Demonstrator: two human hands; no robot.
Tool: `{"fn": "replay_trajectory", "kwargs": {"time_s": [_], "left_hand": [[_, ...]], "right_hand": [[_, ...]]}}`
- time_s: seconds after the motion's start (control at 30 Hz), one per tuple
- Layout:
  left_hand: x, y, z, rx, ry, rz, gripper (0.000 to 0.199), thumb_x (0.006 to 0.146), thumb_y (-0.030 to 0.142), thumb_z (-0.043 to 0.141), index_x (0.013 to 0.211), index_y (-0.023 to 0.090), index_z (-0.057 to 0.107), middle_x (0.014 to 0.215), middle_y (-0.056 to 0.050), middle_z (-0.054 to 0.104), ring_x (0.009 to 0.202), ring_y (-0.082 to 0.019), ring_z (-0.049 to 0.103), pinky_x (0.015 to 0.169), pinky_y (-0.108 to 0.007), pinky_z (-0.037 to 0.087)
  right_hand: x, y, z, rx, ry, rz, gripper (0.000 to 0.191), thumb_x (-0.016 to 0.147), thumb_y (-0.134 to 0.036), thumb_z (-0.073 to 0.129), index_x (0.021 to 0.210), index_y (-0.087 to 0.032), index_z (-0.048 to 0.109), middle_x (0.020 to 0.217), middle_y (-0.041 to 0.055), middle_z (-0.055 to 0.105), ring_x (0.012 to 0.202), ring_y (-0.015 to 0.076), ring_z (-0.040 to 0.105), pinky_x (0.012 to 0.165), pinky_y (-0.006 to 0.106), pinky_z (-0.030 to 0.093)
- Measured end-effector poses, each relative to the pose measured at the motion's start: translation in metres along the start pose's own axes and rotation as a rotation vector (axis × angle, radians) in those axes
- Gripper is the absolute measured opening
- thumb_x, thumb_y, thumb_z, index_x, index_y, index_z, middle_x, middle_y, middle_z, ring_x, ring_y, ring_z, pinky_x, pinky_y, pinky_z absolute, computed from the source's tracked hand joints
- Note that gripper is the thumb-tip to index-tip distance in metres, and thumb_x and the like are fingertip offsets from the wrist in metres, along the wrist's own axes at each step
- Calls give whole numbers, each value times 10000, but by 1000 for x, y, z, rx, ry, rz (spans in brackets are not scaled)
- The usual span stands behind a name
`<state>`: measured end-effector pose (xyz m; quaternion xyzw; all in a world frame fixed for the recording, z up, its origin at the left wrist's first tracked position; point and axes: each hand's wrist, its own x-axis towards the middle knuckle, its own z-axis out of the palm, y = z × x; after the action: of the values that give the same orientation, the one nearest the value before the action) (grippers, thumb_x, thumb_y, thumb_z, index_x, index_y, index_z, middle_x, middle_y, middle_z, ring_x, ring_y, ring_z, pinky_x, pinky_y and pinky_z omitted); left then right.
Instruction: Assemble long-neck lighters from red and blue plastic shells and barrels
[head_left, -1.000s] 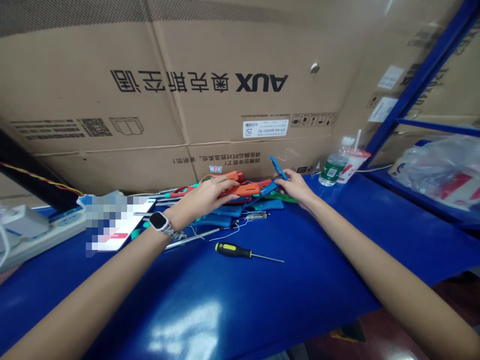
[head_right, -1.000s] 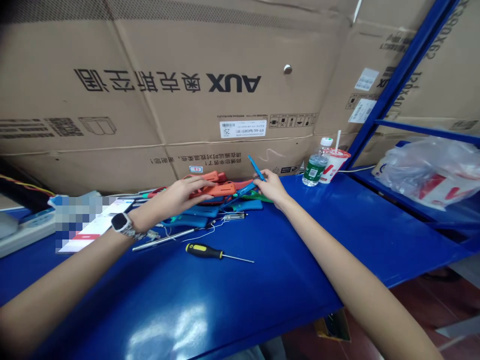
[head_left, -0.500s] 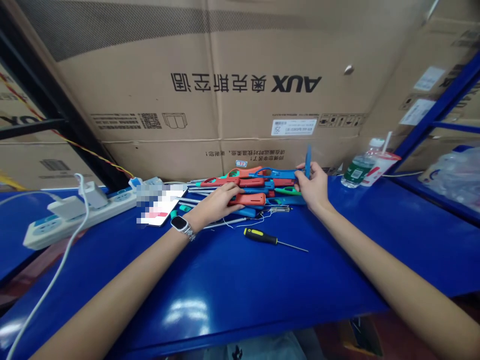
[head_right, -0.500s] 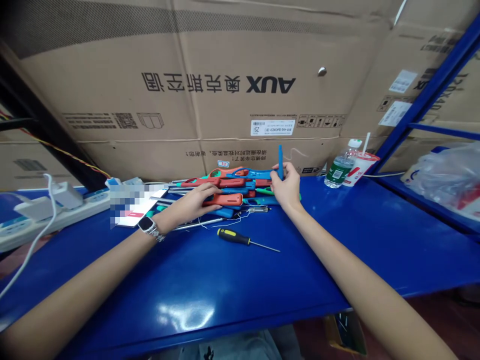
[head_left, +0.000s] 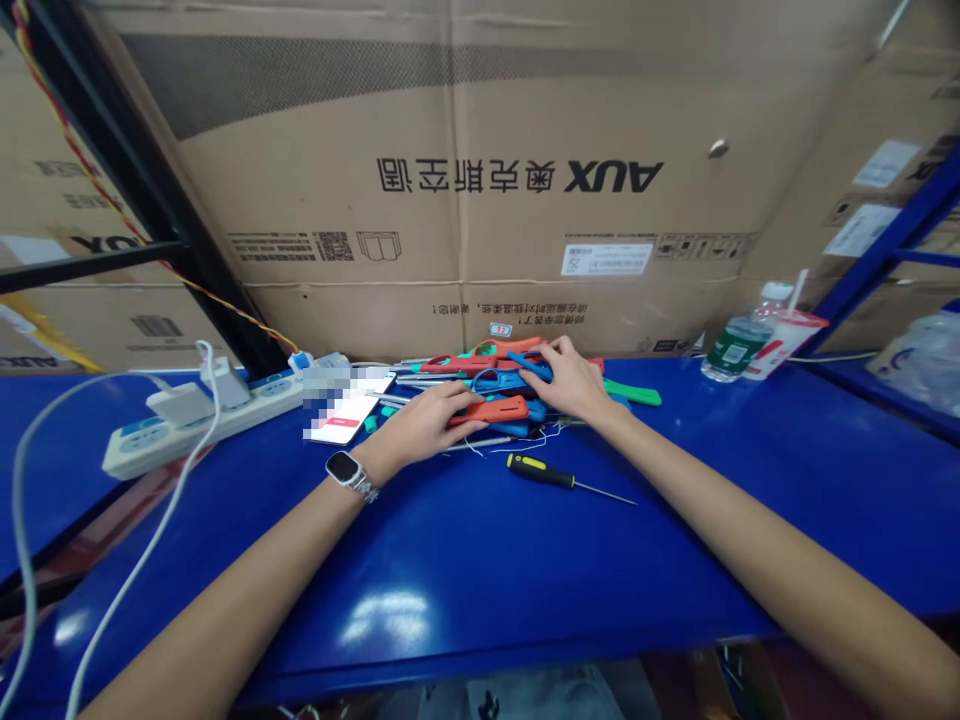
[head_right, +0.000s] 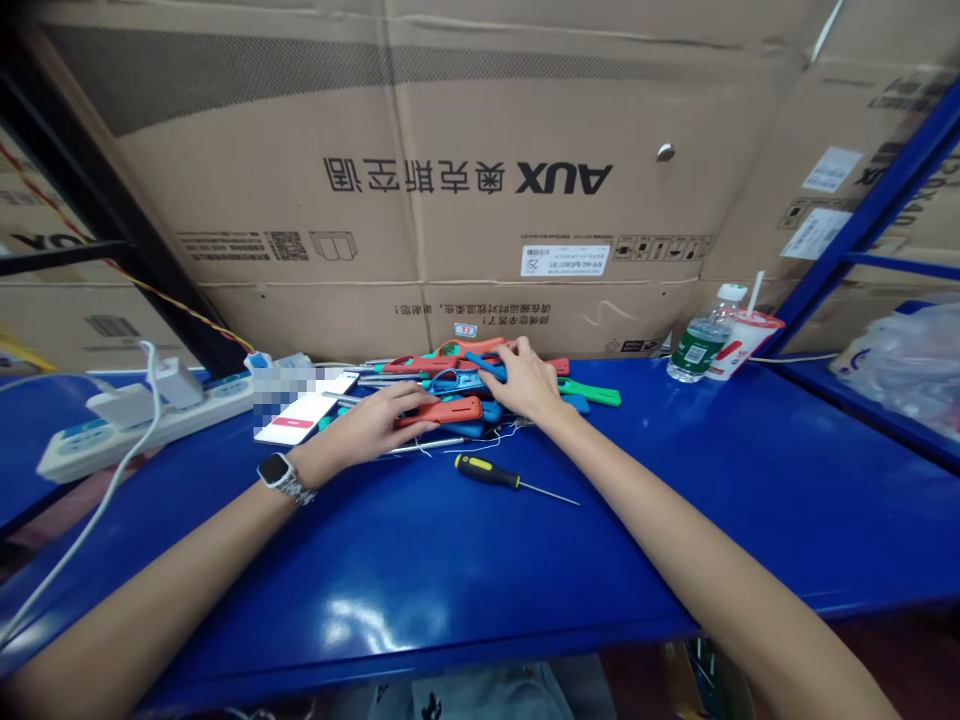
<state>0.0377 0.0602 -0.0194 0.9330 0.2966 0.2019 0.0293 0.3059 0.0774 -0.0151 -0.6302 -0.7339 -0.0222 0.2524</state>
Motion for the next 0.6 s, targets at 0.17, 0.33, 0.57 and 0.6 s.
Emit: {"fn": "replay_trajectory", "kwargs": {"time_s": [0.17,0.33,0.57,0.6], "left_hand": [[2,4,-1,3,-21,-9,320,1062,449,512,1208,197,645,1168,-111,660,1107,-274,644,983,-428,529],[3,15,-6,-13,-6,-19,268,1050,406,550,1207,197,609,1187,-111,648,1121,-275,642,963,-417,537],[-9,33,-12,-87,84,-22,230,1034,355,598,1213,211,591,1213,-94,700,1130,-268,667,977,-420,532],[-12,35,-12,-95,94,-22,228,1031,351,606,1212,212,589,1213,-94,704,1119,-267,675,963,-417,537]], "right_hand": [[-17,18,2,-24,-53,-122,587,967,-567,581,1467,-259,562,1421,187,529,1337,400,517,1095,578,423],[-29,20,-8,43,46,-168,560,969,-507,608,1460,-246,545,1517,192,474,1442,391,414,1160,609,337],[-60,-20,-24,458,-77,-438,356,916,-349,702,1252,-232,676,1236,104,720,1114,271,675,999,436,511],[-63,-25,-24,489,-96,-450,322,905,-327,720,1209,-225,694,1186,91,743,1063,257,692,972,419,519]]}}
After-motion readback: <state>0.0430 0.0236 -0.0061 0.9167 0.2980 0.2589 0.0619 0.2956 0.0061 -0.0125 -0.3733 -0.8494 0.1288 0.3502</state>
